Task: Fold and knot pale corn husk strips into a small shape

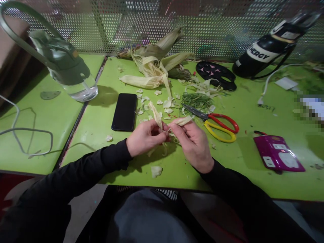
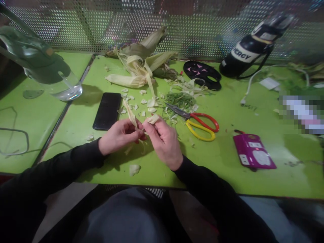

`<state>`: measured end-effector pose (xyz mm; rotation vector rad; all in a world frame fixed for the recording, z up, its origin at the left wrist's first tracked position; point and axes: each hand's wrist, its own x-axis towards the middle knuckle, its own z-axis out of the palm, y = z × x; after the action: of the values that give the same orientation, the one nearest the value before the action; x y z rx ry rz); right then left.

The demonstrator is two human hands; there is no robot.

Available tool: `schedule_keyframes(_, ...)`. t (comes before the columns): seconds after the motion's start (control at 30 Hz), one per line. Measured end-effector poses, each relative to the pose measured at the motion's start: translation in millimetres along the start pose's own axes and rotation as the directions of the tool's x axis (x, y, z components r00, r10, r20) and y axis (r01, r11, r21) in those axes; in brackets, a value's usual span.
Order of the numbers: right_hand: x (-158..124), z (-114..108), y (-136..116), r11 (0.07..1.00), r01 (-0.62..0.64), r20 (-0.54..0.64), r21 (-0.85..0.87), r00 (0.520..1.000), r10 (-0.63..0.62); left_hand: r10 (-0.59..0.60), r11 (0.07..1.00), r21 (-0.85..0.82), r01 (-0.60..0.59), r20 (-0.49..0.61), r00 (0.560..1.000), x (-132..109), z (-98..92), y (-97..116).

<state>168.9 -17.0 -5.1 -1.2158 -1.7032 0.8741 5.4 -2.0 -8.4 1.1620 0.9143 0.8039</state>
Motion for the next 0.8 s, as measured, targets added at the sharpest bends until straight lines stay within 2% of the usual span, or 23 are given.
schedule_keyframes(0.2, 10, 1, 8, 0.981, -0.128, 0.058, 0.145, 0.991, 0.121, -0.062, 0.976, -0.207, 0.067, 0.031, 0.998, 2, -1.0, 2)
schedule_keyframes(0.3, 13, -2, 10, 0.989, -0.113, 0.031, 0.098, 0.993, 0.111, -0.056, 0.964, -0.261, 0.051, -0.010, 0.998, 0, -2.6, 7)
schedule_keyframes(0.37, 14, -4, 9, 0.994, -0.091, 0.066, 0.055, 0.994, 0.087, -0.066, 0.966, -0.252, 0.055, -0.037, 0.997, 0, -3.8, 9)
schedule_keyframes(0.43, 14, -7, 7, 0.998, -0.060, 0.088, -0.030, 0.994, 0.063, -0.083, 0.970, -0.232, 0.070, -0.049, 0.995, 0, -5.0, 10)
schedule_keyframes(0.57, 17, -11, 6, 0.974, -0.008, 0.051, -0.226, 0.999, 0.020, -0.110, 0.971, -0.220, 0.095, -0.053, 0.993, 1, -6.5, 10)
schedule_keyframes(0.8, 21, -12, 6, 0.989, -0.071, 0.105, -0.132, 0.991, 0.085, -0.187, 0.944, -0.286, 0.164, -0.053, 0.981, -1, -4.4, 11)
